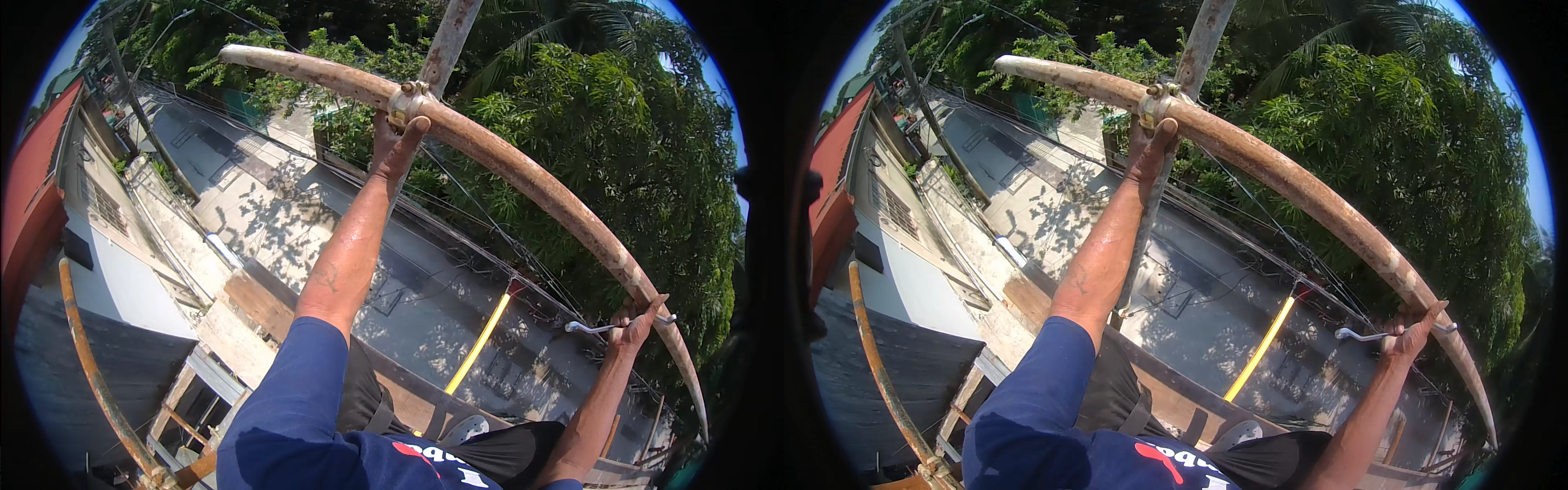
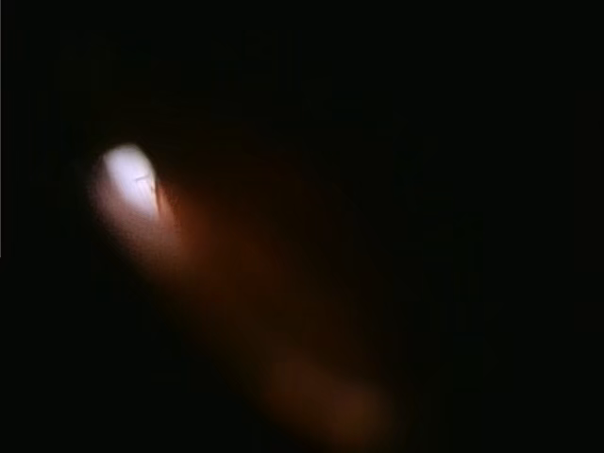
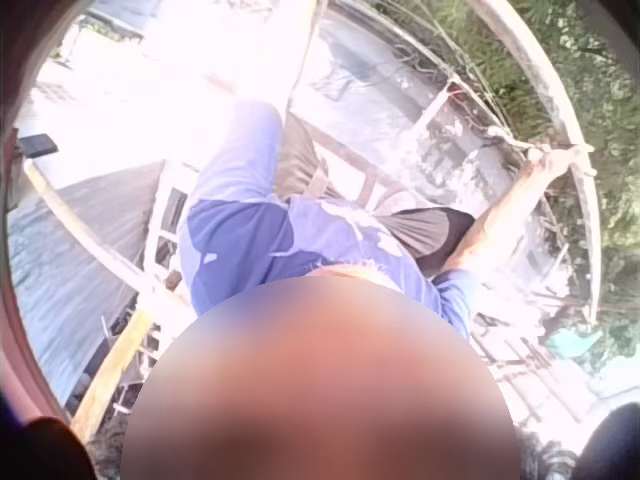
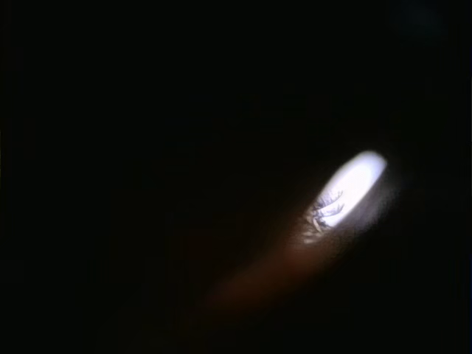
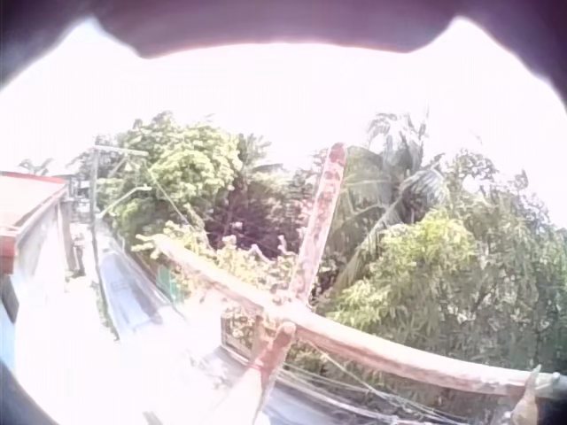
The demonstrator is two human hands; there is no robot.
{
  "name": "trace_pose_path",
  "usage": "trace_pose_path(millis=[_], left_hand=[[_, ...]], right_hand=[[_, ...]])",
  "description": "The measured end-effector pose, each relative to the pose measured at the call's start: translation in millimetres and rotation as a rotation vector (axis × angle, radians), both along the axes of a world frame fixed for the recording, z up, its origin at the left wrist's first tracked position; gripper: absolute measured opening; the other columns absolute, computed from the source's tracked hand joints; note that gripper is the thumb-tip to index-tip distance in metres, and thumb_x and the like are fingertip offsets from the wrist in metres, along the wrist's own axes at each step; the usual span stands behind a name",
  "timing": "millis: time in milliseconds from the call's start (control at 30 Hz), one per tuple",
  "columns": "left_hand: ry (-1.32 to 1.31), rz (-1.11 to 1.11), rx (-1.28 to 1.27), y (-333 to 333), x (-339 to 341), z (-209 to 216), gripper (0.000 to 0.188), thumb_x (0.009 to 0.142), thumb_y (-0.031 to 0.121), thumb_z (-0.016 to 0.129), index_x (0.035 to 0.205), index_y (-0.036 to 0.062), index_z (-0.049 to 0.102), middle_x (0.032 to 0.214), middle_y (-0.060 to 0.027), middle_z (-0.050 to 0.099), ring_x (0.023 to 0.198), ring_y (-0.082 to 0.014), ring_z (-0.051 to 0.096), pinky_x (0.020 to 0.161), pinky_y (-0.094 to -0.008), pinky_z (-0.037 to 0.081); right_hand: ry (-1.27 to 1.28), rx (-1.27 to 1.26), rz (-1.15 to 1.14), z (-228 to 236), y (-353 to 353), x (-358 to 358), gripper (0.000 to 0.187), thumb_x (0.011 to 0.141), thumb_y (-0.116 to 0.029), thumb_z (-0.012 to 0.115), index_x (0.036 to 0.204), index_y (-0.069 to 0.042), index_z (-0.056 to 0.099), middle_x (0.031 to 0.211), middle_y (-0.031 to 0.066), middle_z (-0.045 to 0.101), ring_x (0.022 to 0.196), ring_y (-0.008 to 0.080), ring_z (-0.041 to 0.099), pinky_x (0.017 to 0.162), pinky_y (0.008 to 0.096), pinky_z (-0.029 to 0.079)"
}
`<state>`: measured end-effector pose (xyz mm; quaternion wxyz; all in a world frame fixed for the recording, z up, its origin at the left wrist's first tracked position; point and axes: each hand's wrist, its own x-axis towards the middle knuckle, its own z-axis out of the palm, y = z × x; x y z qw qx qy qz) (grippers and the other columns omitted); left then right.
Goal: The person uses a wrench to tighten bolts on metal scaffolding poles while standing on a rooftop. They adjust and secure multiple joints, then move along the scaffolding to continue tightening connections.
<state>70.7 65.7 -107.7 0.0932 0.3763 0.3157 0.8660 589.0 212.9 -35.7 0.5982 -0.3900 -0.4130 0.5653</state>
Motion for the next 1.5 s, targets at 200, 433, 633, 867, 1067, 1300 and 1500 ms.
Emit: trace_pose_path(millis=[200, 433, 633, 867, 1067, 1300, 1500], left_hand=[[-0.094, 0.063, 0.020, 7.3, 6.9, -4.8, 0.106, 0.073, 0.050, 0.089, 0.146, 0.0000, 0.030, 0.135, -0.0107, 0.049, 0.123, -0.0201, 0.051, 0.106, -0.0345, 0.042], [-0.078, 0.087, -0.036, 9.0, 2.8, -6.7, 0.110, 0.072, 0.055, 0.088, 0.146, -0.0010, 0.029, 0.131, -0.0117, 0.050, 0.119, -0.0211, 0.052, 0.102, -0.0349, 0.044], [-0.088, 0.148, -0.067, 8.7, 5.4, -8.9, 0.111, 0.071, 0.060, 0.086, 0.146, -0.0005, 0.029, 0.133, -0.0148, 0.050, 0.120, -0.0233, 0.052, 0.103, -0.0368, 0.044], [-0.084, 0.208, -0.143, 5.7, 7.9, -7.6, 0.113, 0.070, 0.061, 0.085, 0.146, 0.0004, 0.028, 0.136, -0.0172, 0.049, 0.121, -0.0256, 0.054, 0.102, -0.0376, 0.046], [-0.104, 0.139, -0.092, 9.4, 6.7, -8.0, 0.113, 0.071, 0.061, 0.085, 0.146, -0.0001, 0.027, 0.135, -0.0174, 0.049, 0.121, -0.0267, 0.055, 0.102, -0.0379, 0.047], [-0.100, 0.071, -0.035, 6.4, 6.5, -4.6, 0.115, 0.070, 0.059, 0.087, 0.147, -0.0005, 0.025, 0.139, -0.0163, 0.043, 0.126, -0.0255, 0.051, 0.105, -0.0384, 0.045], [-0.103, 0.071, -0.012, -0.3, 12.6, -0.5, 0.109, 0.073, 0.054, 0.087, 0.146, -0.0003, 0.029, 0.137, -0.0161, 0.040, 0.126, -0.0258, 0.049, 0.106, -0.0395, 0.044]], right_hand=[[-0.344, -0.113, 0.530, 6.9, -96.6, -89.0, 0.028, 0.096, -0.031, 0.065, 0.106, -0.006, 0.059, 0.068, 0.0043, 0.059, 0.044, 0.0083, 0.042, 0.041, 0.0218, 0.032], [-0.925, 0.032, 1.025, 13.0, -170.4, -153.3, 0.038, 0.101, -0.038, 0.061, 0.100, -0.001, 0.061, 0.071, 0.0029, 0.057, 0.059, 0.0084, 0.048, 0.056, 0.0263, 0.040], [-0.892, 0.432, 0.856, 39.6, -146.4, -181.3, 0.033, 0.101, -0.030, 0.062, 0.111, 0.001, 0.068, 0.083, 0.0013, 0.059, 0.077, 0.0114, 0.054, 0.072, 0.0309, 0.048], [-1.314, 1.423, 0.470, 150.7, -124.1, -287.7, 0.025, 0.093, -0.018, 0.067, 0.112, -0.003, 0.072, 0.101, 0.0130, 0.072, 0.093, 0.0259, 0.070, 0.082, 0.0374, 0.053], [-1.573, 1.755, 0.366, 182.3, -130.8, -358.5, 0.023, 0.091, -0.022, 0.069, 0.109, -0.008, 0.075, 0.094, 0.0141, 0.073, 0.088, 0.0313, 0.070, 0.079, 0.0457, 0.054], [-1.864, 1.846, 0.362, 215.6, -146.6, -413.5, 0.021, 0.081, -0.024, 0.077, 0.097, -0.011, 0.079, 0.086, 0.0136, 0.073, 0.085, 0.0324, 0.070, 0.078, 0.0453, 0.054], [-2.039, 1.837, 0.497, 226.8, -124.9, -454.8, 0.027, 0.074, -0.027, 0.080, 0.090, -0.006, 0.078, 0.084, 0.0155, 0.072, 0.083, 0.0305, 0.071, 0.075, 0.0424, 0.054]])
